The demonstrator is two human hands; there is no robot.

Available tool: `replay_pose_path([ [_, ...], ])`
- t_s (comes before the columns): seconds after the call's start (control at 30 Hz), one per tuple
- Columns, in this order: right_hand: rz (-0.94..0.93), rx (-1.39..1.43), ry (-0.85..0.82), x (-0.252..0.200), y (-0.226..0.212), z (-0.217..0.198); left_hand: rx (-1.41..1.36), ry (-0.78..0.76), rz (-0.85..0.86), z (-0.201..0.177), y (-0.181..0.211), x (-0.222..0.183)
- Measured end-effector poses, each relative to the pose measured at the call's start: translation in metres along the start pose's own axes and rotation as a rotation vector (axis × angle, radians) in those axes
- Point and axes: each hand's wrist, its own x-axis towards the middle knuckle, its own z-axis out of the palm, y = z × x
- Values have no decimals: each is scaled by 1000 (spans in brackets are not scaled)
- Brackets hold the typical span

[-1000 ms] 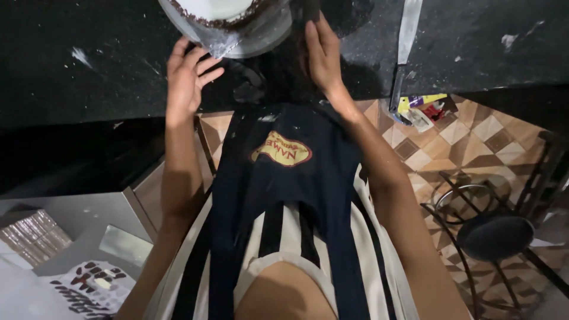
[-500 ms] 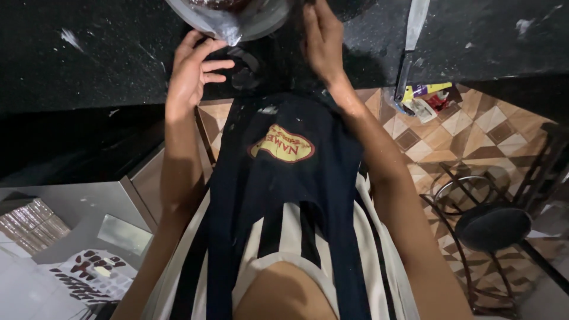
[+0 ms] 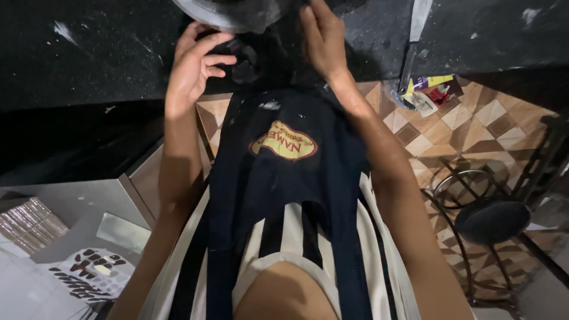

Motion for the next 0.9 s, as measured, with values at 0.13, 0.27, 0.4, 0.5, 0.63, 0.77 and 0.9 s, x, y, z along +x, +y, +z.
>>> replay_pose_path([
  [0.13, 47, 18, 28, -2, -16, 3, -17, -27, 11, -12, -8, 3],
  [0.27, 164, 113, 7, -9, -9, 5, 11, -82, -20, -17, -7, 3],
  [0.4, 189, 36, 53, -14, -17, 3, 10, -140, -27, -30, -12, 6],
  [0.5, 180, 61, 1, -10, -32, 2, -35, -130, 3, -35, -14, 15],
  [0.63, 118, 109, -11, -12, -40, 7, -33, -147, -12, -36, -7, 10],
  [0.77, 136, 86, -53, -14, -31, 8, -65, -138, 33, -42, -11, 16],
  [0.9, 186, 176, -2, -18, -12, 5, -47, -139, -32, -44, -13, 14],
])
